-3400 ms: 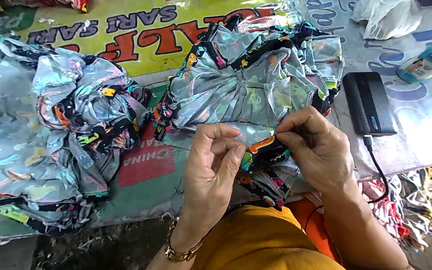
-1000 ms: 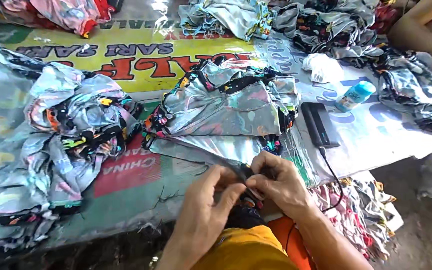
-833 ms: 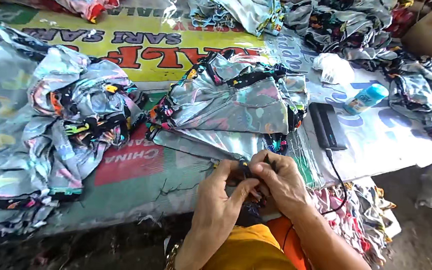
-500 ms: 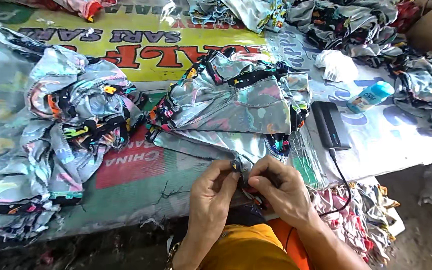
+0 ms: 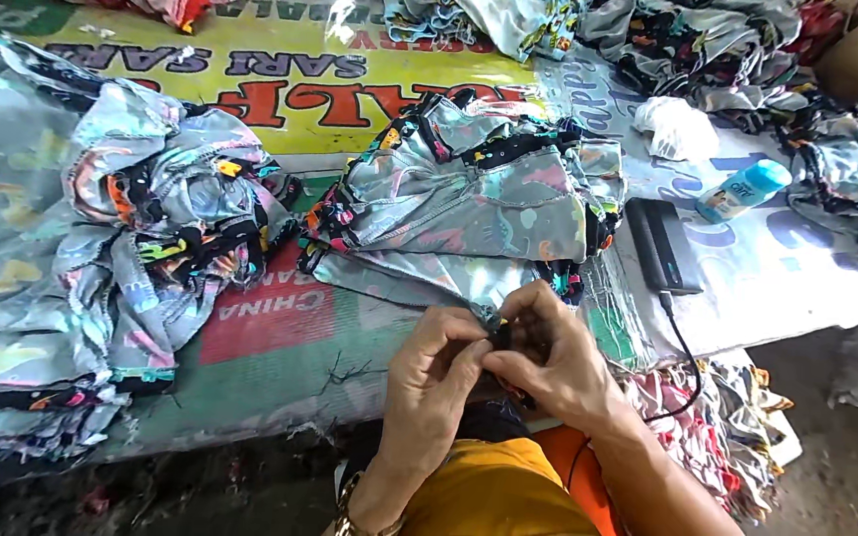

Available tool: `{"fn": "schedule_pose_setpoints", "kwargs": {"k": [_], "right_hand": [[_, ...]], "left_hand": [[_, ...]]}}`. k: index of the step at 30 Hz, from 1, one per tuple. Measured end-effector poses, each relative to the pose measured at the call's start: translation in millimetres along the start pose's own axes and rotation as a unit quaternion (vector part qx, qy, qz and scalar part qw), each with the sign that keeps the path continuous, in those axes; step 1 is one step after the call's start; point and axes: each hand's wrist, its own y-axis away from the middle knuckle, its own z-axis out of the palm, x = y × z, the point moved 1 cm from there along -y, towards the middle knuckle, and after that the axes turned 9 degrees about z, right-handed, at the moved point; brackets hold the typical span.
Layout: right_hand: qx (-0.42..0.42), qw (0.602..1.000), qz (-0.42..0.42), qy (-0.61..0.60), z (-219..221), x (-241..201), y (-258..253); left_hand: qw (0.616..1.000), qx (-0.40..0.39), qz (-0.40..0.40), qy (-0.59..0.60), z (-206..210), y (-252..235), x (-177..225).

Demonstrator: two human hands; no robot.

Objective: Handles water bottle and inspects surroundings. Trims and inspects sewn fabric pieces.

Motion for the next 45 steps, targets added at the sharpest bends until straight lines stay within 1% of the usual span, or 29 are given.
{"fn": "schedule_pose_setpoints", "kwargs": {"k": [2,3,4,5,7,8,9,10,12,14,15,16,17,20,22,24,25,26,28,29,30,32,33,35,38,41,45], "right_hand": [[-0.015,1.0,0.003,0.006,-2,-3,0],[-0.006,1.0,0.003,0.02,-5,-5,0],[0.019,0.997,-0.005,0.071,-10,-5,1],[0.061,0.984,-0.029,0.165,-15,-4,2],[0.148,0.916,-0.095,0.361,-23,-5,6],[0.168,0.885,-0.111,0.419,-27,-6,8],[0.174,0.868,-0.118,0.45,-30,-9,12],[0.168,0.862,-0.12,0.463,-32,-10,17],[0.131,0.867,-0.131,0.463,-36,-9,29],[0.073,0.87,-0.135,0.469,-40,-3,38],[0.042,0.868,-0.13,0.477,-40,2,41],[0.019,0.866,-0.12,0.485,-40,6,43],[0.007,0.864,-0.112,0.49,-40,8,45],[-0.009,0.864,-0.092,0.495,-41,4,47],[-0.025,0.86,-0.082,0.503,-45,-3,46],[-0.018,0.869,-0.09,0.486,-46,-11,41],[0.0,0.887,-0.101,0.45,-45,-16,38],[0.013,0.913,-0.111,0.392,-42,-20,34],[-0.005,0.967,-0.114,0.229,-33,-24,24],[-0.025,0.984,-0.1,0.148,-26,-22,18],[-0.045,0.992,-0.073,0.097,-19,-17,13],[-0.073,0.993,-0.021,0.09,-12,-4,3],[-0.083,0.992,-0.008,0.092,-12,0,0],[-0.102,0.991,-0.003,0.085,-16,3,-1],[-0.13,0.988,-0.018,0.084,-19,5,-1],[-0.15,0.983,-0.036,0.1,-19,6,-2],[-0.143,0.983,-0.029,0.115,-23,11,2]], "left_hand": [[1.0,-0.007,0.002,-0.011,0,1,0],[1.0,-0.005,0.003,-0.012,0,2,0],[1.0,0.0,0.01,-0.023,0,2,2],[0.998,0.004,0.024,-0.05,0,3,4],[0.991,-0.003,0.062,-0.121,-1,5,12],[0.985,-0.019,0.085,-0.151,-2,5,17],[0.977,-0.043,0.112,-0.178,-4,5,21],[0.967,-0.074,0.138,-0.201,-9,5,25],[0.934,-0.154,0.175,-0.27,-20,7,31],[0.876,-0.238,0.188,-0.374,-31,11,30],[0.846,-0.269,0.185,-0.421,-33,15,26],[0.825,-0.286,0.175,-0.455,-34,18,22],[0.819,-0.283,0.16,-0.473,-33,21,19],[0.839,-0.23,0.109,-0.482,-22,21,17],[0.821,-0.237,0.108,-0.509,-14,16,15],[0.798,-0.26,0.11,-0.532,-7,14,13],[0.794,-0.263,0.116,-0.536,-4,14,12],[0.794,-0.258,0.128,-0.536,-2,15,11],[0.791,-0.24,0.159,-0.54,1,18,9],[0.788,-0.234,0.175,-0.542,1,20,9],[0.782,-0.234,0.193,-0.544,1,22,9],[0.779,-0.237,0.227,-0.535,-2,27,9],[0.781,-0.237,0.238,-0.526,-5,29,9],[0.79,-0.238,0.252,-0.507,-13,36,10],[0.806,-0.235,0.261,-0.477,-22,44,10],[0.819,-0.233,0.244,-0.464,-24,45,8],[0.82,-0.218,0.194,-0.493,-10,39,10]]}}
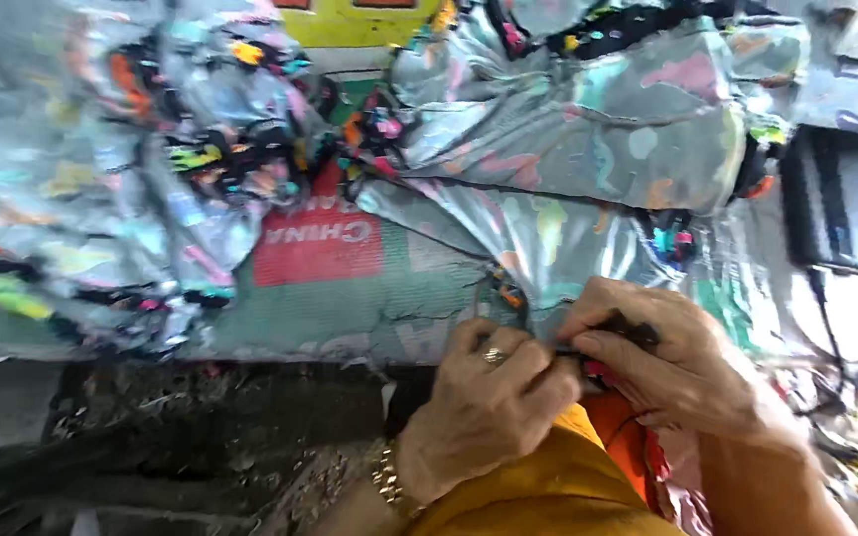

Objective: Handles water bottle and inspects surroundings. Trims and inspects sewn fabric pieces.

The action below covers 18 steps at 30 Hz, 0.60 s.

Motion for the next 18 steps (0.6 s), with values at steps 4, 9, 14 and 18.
{"fn": "schedule_pose_setpoints", "kwargs": {"k": [4,9,14,18], "right_hand": [[0.009,1.0,-0.005,-0.02,1,7,-1],[-0.002,1.0,-0.004,0.019,-5,1,5],[0.03,0.994,-0.018,0.103,-3,1,12],[-0.003,0.998,0.016,0.056,-7,-3,17]], "left_hand": [[0.998,0.016,-0.055,-0.03,3,-13,9],[0.998,0.024,-0.055,-0.031,6,-13,8],[0.997,0.032,-0.07,0.018,2,-3,11],[0.995,0.035,-0.074,0.048,7,6,11]]}}
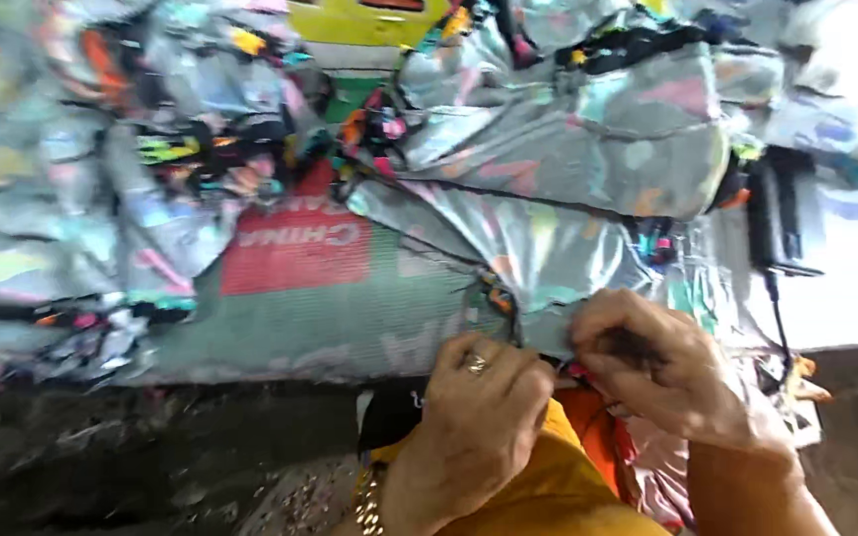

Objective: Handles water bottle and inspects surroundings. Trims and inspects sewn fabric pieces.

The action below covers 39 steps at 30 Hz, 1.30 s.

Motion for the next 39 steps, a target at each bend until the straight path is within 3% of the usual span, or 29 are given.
{"fn": "schedule_pose_setpoints", "kwargs": {"k": [3,15,39], "right_hand": [[0.006,1.0,0.008,0.007,0,-3,6],[0.071,0.964,-0.012,0.258,9,-12,22],[0.15,0.933,-0.045,0.323,27,-10,22]], "left_hand": [[1.0,-0.012,0.016,-0.02,0,1,-1],[1.0,-0.002,-0.016,0.007,-3,1,1],[0.998,0.023,0.028,0.047,3,6,-1]]}}
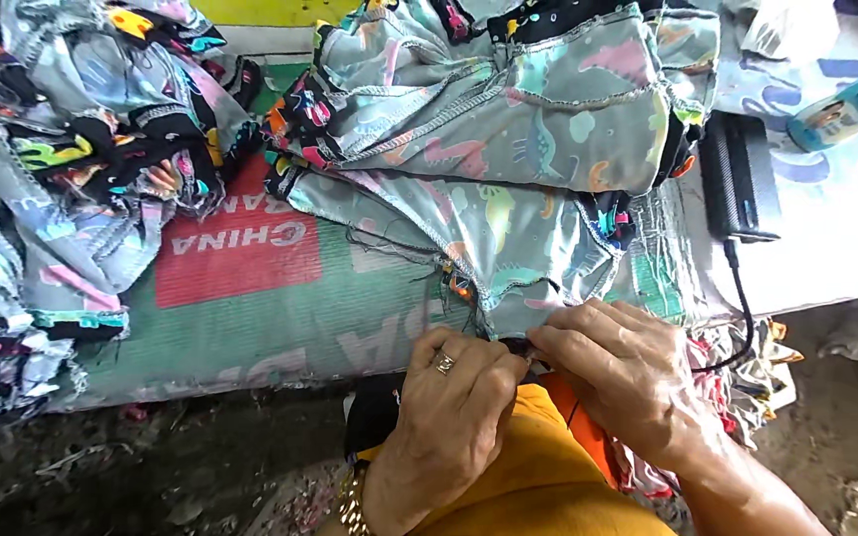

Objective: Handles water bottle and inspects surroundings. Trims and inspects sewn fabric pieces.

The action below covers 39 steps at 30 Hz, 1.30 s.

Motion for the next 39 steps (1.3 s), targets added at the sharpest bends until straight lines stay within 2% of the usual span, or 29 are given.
{"fn": "schedule_pose_setpoints", "kwargs": {"k": [2,4,5,7,10,12,15,18,24,27,31,34,39], "right_hand": [[-0.013,1.0,0.008,-0.024,-4,2,-1],[-0.036,0.991,0.022,-0.129,-17,6,-3],[-0.044,0.975,0.027,-0.217,-23,7,-7],[-0.043,0.917,0.026,-0.397,-31,4,-19],[-0.042,0.87,0.031,-0.49,-24,-2,-47],[-0.08,0.856,0.054,-0.508,-9,-1,-60],[-0.11,0.855,0.081,-0.5,7,4,-61],[-0.102,0.861,0.063,-0.494,8,4,-56],[-0.116,0.877,0.042,-0.464,5,6,-54],[-0.132,0.919,0.04,-0.37,-2,8,-49],[-0.085,0.982,0.015,-0.17,-1,2,-40],[-0.052,0.994,-0.007,-0.099,2,-2,-37],[-0.024,0.996,-0.028,-0.078,5,-6,-30]], "left_hand": [[1.0,0.001,0.001,0.004,-1,0,0],[1.0,0.006,0.0,0.012,-1,1,-1],[1.0,0.006,0.0,0.013,-1,1,-1],[1.0,0.001,0.0,0.01,-2,0,-1],[1.0,0.001,-0.007,0.014,-3,-3,1],[1.0,0.015,-0.015,0.018,-9,-4,1],[0.998,0.035,-0.047,0.001,-21,-6,-3],[0.994,0.009,-0.085,-0.064,-29,-12,-5],[0.975,-0.093,-0.041,-0.198,-27,-25,-9],[0.975,-0.106,-0.045,-0.192,-33,-25,-12],[0.977,-0.099,-0.076,-0.173,-45,-23,-15],[0.981,-0.082,-0.095,-0.146,-47,-20,-13],[0.989,-0.03,-0.082,-0.121,-37,-15,-1]]}}
